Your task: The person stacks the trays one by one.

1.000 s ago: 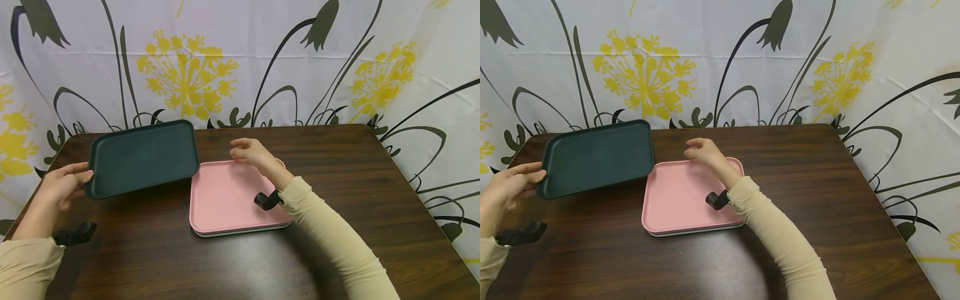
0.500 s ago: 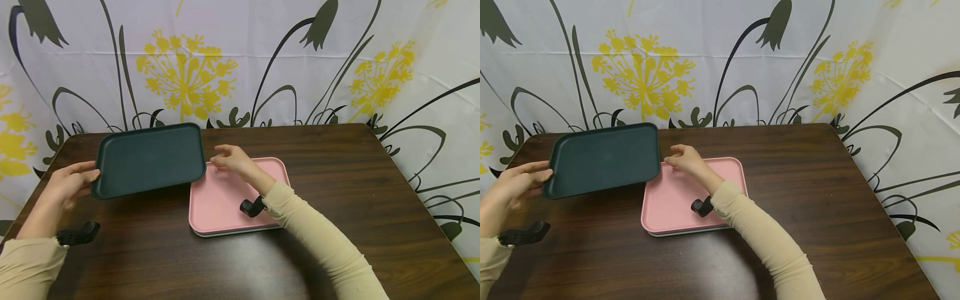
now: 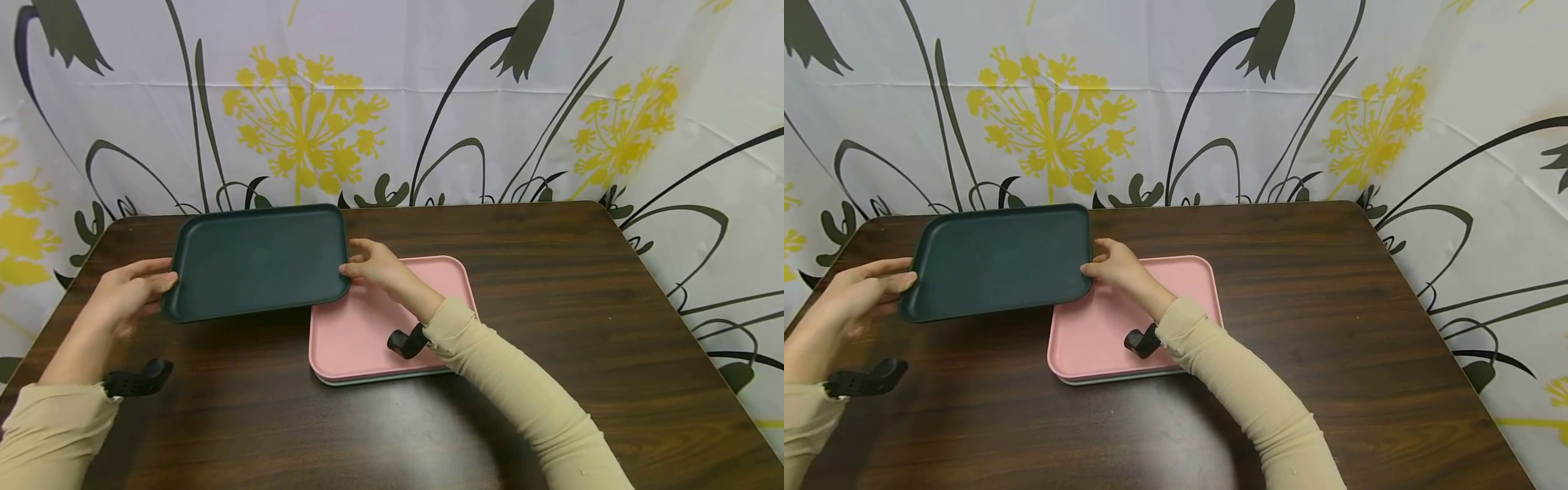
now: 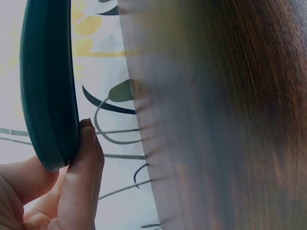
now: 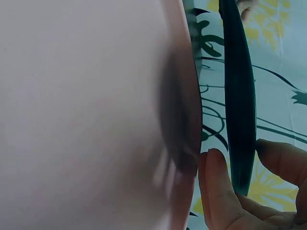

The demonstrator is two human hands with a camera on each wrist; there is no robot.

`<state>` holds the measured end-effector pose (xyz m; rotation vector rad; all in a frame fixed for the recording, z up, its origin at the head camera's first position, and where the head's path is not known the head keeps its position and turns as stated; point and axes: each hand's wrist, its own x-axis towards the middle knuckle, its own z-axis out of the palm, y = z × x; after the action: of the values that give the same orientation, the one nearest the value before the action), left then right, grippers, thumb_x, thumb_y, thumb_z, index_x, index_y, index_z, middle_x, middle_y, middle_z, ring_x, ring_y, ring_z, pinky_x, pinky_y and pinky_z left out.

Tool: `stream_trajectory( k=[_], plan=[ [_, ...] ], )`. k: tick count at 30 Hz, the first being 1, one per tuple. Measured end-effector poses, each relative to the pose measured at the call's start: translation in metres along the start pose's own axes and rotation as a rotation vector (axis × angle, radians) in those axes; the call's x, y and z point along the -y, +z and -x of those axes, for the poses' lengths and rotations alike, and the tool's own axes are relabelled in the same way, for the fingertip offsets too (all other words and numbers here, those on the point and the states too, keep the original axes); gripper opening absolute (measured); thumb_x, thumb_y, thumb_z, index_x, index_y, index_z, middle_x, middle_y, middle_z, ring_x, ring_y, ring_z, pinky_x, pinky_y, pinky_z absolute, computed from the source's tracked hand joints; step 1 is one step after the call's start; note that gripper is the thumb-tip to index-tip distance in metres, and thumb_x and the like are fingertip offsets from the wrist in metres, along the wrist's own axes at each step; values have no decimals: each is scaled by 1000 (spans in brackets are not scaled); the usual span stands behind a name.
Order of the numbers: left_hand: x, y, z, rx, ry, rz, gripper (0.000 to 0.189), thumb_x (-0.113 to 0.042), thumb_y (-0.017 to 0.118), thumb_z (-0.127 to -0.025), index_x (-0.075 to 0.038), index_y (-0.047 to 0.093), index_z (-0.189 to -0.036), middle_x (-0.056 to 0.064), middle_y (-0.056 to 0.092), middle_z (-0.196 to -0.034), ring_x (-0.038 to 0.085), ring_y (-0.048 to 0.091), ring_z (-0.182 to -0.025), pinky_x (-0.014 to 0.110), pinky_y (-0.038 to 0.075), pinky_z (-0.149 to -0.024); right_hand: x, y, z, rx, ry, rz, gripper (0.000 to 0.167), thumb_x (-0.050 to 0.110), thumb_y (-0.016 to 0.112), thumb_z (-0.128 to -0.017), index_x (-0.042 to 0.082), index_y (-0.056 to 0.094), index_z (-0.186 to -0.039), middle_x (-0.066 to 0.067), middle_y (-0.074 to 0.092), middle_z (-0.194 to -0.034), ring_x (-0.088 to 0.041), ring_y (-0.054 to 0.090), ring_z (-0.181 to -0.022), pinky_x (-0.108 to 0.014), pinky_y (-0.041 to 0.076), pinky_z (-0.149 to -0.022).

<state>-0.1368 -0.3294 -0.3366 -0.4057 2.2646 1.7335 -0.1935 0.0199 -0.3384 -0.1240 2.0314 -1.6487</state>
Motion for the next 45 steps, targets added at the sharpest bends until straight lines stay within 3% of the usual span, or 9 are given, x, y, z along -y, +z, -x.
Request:
stream_trajectory(
  k=[4, 9, 17, 20, 24, 29, 45],
  plan=[
    [-2, 4, -2, -6, -1, -73, 56, -20, 51, -98, -10, 28, -148, -33, 60, -77, -4, 65, -67, 16, 57, -61, -1, 0, -1, -8, 5, 18, 65, 1, 59, -90, 2, 30, -148, -26, 55, -132, -34, 60, -115, -37, 52, -99],
    [-4, 7, -3, -13, -7, -121, 68, -22, 49, -99, 2, 13, -152, -35, 58, -77, -6, 64, -68, 17, 57, -63, -1, -1, 0, -29, 10, 30, 62, 0, 57, -91, 2, 30, -148, -24, 55, -133, -33, 61, -115, -35, 53, -98],
    [-6, 12, -4, 5, 16, -72, 62, -18, 51, -98, 0, 21, -149, -32, 60, -78, -4, 65, -68, 17, 57, -62, -1, -5, 3, -76, -10, 61, 53, -2, 53, -93, -4, 37, -143, -24, 57, -130, -32, 59, -116, -35, 53, -97],
    [-8, 15, -4, 11, 14, -71, 66, -18, 51, -98, 3, 17, -150, -32, 60, -78, -3, 65, -68, 17, 57, -62, -1, -8, 3, -93, -17, 80, 49, -1, 51, -94, -6, 39, -142, -24, 58, -128, -32, 59, -116, -34, 52, -98],
    [-11, 19, -4, 16, 26, -97, 67, -18, 50, -98, 7, 14, -150, -32, 59, -78, -4, 65, -69, 17, 57, -63, 0, -12, 6, -103, -12, 57, 48, -1, 50, -95, -6, 38, -142, -25, 57, -127, -32, 60, -113, -36, 52, -98],
    [-13, 25, -5, 17, 42, -105, 60, -17, 50, -98, 6, 23, -146, -32, 60, -79, -5, 65, -69, 17, 57, -63, 1, -18, 9, -111, -1, 34, 49, -2, 50, -94, -6, 39, -142, -25, 56, -126, -30, 61, -109, -39, 53, -97],
    [-28, 48, -1, 43, 54, -190, 65, -22, 47, -99, 9, 17, -148, -34, 53, -81, -8, 62, -74, 17, 57, -68, 3, -45, 25, -89, 41, 19, 51, -1, 48, -96, -3, 34, -145, -24, 50, -137, -35, 56, -122, -43, 50, -100]
  ],
)
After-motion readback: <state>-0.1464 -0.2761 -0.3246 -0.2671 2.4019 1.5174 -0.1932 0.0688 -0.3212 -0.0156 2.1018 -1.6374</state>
